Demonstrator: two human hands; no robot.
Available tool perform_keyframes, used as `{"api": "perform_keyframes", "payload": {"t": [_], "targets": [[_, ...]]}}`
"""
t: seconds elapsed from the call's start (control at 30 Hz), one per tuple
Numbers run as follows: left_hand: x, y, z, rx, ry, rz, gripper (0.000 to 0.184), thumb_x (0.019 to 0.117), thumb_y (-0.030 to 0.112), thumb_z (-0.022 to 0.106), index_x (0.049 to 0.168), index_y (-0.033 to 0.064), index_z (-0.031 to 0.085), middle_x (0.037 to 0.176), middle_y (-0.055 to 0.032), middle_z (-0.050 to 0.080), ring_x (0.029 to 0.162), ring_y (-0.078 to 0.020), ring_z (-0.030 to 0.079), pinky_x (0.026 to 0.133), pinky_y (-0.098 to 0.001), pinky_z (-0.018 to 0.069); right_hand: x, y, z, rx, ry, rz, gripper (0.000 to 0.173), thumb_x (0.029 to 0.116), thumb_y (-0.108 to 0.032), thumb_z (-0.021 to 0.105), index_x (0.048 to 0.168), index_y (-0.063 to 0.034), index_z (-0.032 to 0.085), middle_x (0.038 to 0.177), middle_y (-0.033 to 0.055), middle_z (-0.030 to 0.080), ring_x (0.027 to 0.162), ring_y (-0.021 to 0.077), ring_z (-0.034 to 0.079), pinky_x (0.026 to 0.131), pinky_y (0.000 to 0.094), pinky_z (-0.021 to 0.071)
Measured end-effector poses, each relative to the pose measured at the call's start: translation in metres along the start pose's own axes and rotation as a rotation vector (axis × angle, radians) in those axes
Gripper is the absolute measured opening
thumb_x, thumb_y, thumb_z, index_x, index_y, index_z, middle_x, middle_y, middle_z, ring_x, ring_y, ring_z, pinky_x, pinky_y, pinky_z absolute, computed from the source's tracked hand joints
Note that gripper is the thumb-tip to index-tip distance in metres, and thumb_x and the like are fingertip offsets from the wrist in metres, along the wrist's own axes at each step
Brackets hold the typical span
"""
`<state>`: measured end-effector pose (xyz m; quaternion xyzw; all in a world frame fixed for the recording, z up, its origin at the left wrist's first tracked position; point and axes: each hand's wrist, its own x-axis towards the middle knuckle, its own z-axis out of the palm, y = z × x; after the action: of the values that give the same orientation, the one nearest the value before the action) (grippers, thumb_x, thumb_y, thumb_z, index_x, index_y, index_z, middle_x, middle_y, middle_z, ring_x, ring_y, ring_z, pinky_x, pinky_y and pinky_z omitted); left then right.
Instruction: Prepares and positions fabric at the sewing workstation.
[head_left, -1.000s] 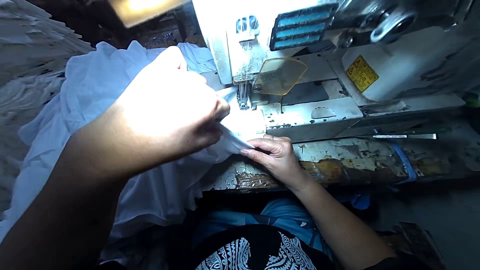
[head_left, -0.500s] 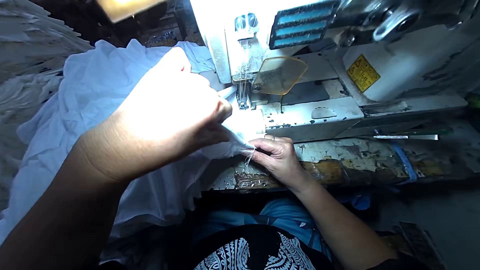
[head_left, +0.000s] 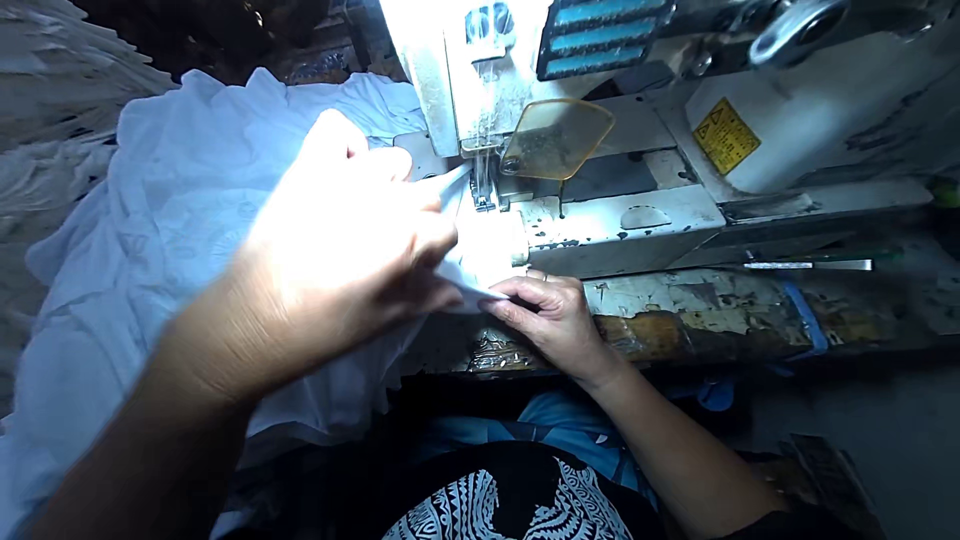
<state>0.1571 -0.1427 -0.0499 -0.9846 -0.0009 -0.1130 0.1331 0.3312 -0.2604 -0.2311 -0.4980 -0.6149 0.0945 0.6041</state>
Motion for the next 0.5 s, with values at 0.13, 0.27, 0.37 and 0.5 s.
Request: {"api": "perform_keyframes", "payload": {"t": [0.13, 0.27, 0.37, 0.5], "targets": [[-0.028, 0.029, 0.066, -0.138, 0.133, -0.134, 0.012, 0.0896, 0.024, 0.065, 0.091, 0.0151, 0.073, 0.128, -0.0015, 0.071, 0.136, -0.0325, 0.052, 0.111, -0.0631, 0.0311, -0.014, -0.014, 0.006, 0.024, 0.035, 0.036, 0.016, 0.0944, -0.016, 0.068, 0.091, -0.0037, 0.079, 0.079, 0.0014, 0.072, 0.073, -0.0028, 0.063, 0.07, 0.0119, 0.0508], [-0.029, 0.034, 0.076, -0.158, 0.193, -0.209, 0.019, 0.0918, 0.007, 0.054, 0.091, 0.013, 0.072, 0.13, -0.0019, 0.07, 0.139, -0.0307, 0.052, 0.112, -0.0652, 0.0276, -0.017, -0.022, 0.006, 0.009, 0.046, 0.019, 0.018, 0.0963, -0.017, 0.068, 0.092, -0.0034, 0.079, 0.08, 0.0021, 0.073, 0.072, -0.0032, 0.063, 0.069, 0.0113, 0.0504], [-0.021, 0.028, 0.071, -0.162, 0.19, -0.219, 0.018, 0.0918, 0.008, 0.054, 0.091, 0.0129, 0.072, 0.117, -0.002, 0.074, 0.135, -0.0304, 0.054, 0.113, -0.065, 0.0252, -0.011, -0.018, 0.006, -0.005, 0.062, 0.006, 0.017, 0.0962, -0.016, 0.068, 0.094, -0.0026, 0.078, 0.081, 0.0024, 0.073, 0.073, -0.0033, 0.064, 0.07, 0.011, 0.0513], [-0.008, 0.014, 0.069, -0.159, 0.181, -0.241, 0.019, 0.0905, 0.006, 0.053, 0.092, 0.0112, 0.07, 0.099, -0.0023, 0.074, 0.127, -0.032, 0.059, 0.115, -0.0663, 0.0213, 0.007, -0.01, 0.01, -0.008, 0.089, -0.01, 0.015, 0.0945, -0.014, 0.07, 0.094, -0.001, 0.077, 0.08, 0.0025, 0.072, 0.068, -0.0017, 0.063, 0.066, 0.0129, 0.0523]]}}
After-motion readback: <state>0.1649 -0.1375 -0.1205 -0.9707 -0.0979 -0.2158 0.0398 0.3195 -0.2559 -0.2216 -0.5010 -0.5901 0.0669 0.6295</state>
